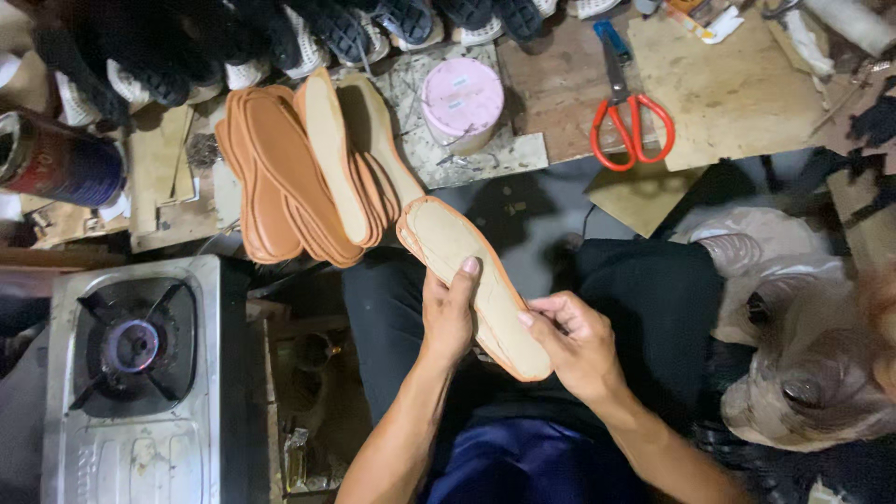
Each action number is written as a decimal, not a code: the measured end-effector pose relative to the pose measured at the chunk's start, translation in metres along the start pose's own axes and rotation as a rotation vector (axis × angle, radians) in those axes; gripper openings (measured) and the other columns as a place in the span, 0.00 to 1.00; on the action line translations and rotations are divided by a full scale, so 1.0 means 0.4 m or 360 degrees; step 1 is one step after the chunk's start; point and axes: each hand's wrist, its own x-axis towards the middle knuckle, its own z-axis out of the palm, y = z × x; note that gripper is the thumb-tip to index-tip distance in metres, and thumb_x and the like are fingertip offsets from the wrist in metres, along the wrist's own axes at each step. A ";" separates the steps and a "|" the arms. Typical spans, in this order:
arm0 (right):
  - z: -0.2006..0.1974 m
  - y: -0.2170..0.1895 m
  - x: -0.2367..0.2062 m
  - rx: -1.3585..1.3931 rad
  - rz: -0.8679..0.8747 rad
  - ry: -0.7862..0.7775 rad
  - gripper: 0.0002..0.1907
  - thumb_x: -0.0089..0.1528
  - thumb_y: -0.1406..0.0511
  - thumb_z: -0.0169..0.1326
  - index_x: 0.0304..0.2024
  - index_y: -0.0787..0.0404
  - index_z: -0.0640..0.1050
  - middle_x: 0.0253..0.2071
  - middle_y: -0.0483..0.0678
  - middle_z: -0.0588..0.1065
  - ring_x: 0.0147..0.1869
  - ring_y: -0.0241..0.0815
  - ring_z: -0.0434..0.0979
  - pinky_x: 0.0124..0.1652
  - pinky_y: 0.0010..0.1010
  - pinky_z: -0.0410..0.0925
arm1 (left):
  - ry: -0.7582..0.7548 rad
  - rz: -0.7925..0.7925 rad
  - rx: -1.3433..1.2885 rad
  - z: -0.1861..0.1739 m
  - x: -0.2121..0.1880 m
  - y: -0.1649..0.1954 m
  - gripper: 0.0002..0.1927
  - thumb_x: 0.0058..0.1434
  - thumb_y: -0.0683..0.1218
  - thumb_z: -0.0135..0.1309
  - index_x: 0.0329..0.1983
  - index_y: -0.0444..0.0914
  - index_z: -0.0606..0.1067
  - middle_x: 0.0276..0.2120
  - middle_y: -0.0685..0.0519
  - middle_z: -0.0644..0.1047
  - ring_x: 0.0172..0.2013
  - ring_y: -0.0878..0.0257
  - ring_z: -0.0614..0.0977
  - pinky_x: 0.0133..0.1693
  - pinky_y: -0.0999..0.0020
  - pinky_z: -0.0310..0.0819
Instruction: The person sits on the floor of a shoe workshop and works through a stack of foam insoles, picking up pairs, aligning them edge to edge, and placing matched pairs onto a growing pile on the workbench. They occasionally set finished pairs aside and reach back into the stack for the next pair.
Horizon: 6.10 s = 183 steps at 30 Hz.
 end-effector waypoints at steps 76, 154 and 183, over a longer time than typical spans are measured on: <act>0.030 0.067 -0.131 0.0021 -0.0163 0.0203 0.31 0.67 0.62 0.53 0.70 0.65 0.65 0.46 0.53 0.79 0.44 0.36 0.78 0.45 0.31 0.74 | -0.0251 0.0300 0.0786 -0.080 -0.173 0.040 0.16 0.67 0.39 0.44 0.51 0.28 0.79 0.56 0.41 0.78 0.58 0.51 0.78 0.61 0.59 0.70; -0.147 0.050 -0.222 0.0420 0.0069 0.0442 0.13 0.68 0.61 0.52 0.32 0.61 0.78 0.25 0.43 0.74 0.30 0.28 0.71 0.29 0.26 0.67 | -0.1117 0.1645 0.1420 0.207 -0.297 -0.166 0.41 0.69 0.38 0.53 0.79 0.46 0.47 0.70 0.30 0.60 0.63 0.35 0.73 0.58 0.47 0.70; -0.229 0.116 -0.210 0.0070 -0.0053 0.0318 0.15 0.66 0.65 0.53 0.53 0.66 0.81 0.33 0.47 0.82 0.30 0.32 0.79 0.32 0.24 0.73 | -0.0280 -0.0581 -0.0342 0.195 -0.134 -0.066 0.27 0.68 0.53 0.49 0.64 0.32 0.65 0.43 0.40 0.79 0.42 0.47 0.84 0.45 0.47 0.81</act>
